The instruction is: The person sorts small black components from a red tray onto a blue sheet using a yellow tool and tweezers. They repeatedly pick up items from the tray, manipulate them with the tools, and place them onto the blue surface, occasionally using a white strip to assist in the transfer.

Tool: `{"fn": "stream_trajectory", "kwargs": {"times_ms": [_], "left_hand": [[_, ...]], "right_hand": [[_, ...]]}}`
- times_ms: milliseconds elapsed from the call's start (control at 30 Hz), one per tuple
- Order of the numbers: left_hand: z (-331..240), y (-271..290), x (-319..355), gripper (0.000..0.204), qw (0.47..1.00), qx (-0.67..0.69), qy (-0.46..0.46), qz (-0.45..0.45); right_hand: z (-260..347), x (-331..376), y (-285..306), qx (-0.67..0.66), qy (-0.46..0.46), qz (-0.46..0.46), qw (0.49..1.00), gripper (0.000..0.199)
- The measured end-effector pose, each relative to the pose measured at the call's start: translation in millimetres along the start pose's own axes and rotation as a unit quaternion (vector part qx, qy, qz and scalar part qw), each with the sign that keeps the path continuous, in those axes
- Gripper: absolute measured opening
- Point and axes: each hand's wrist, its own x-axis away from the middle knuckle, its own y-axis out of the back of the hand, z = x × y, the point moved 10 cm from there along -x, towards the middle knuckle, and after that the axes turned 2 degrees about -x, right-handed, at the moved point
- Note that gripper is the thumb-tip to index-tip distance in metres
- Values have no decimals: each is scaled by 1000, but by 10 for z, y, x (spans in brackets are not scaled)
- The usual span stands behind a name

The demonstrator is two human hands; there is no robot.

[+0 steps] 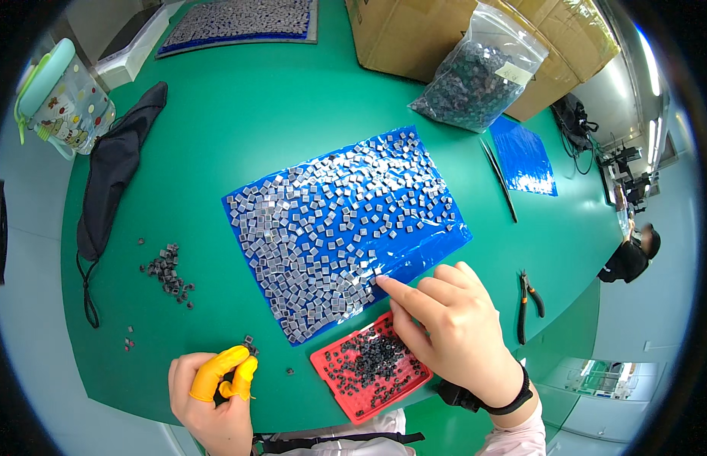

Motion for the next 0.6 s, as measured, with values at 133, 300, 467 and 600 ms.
{"fn": "stream_trajectory", "kwargs": {"times_ms": [133,300,467,600], "left_hand": [[-12,6,-2,20,1000,2,-3,0],[-4,0,-5,20,1000,0,-5,3],[-39,2,-10,20,1000,-10,-20,5],[-35,6,-11,20,1000,-11,-19,4]], "right_hand": [[11,-9,-2,0,8,-5,1000,25],[41,-34,-17,2,13,2,1000,25],[35,-30,-13,4,9,5,1000,25],[32,-18,11,1,11,-5,1000,25]]}}
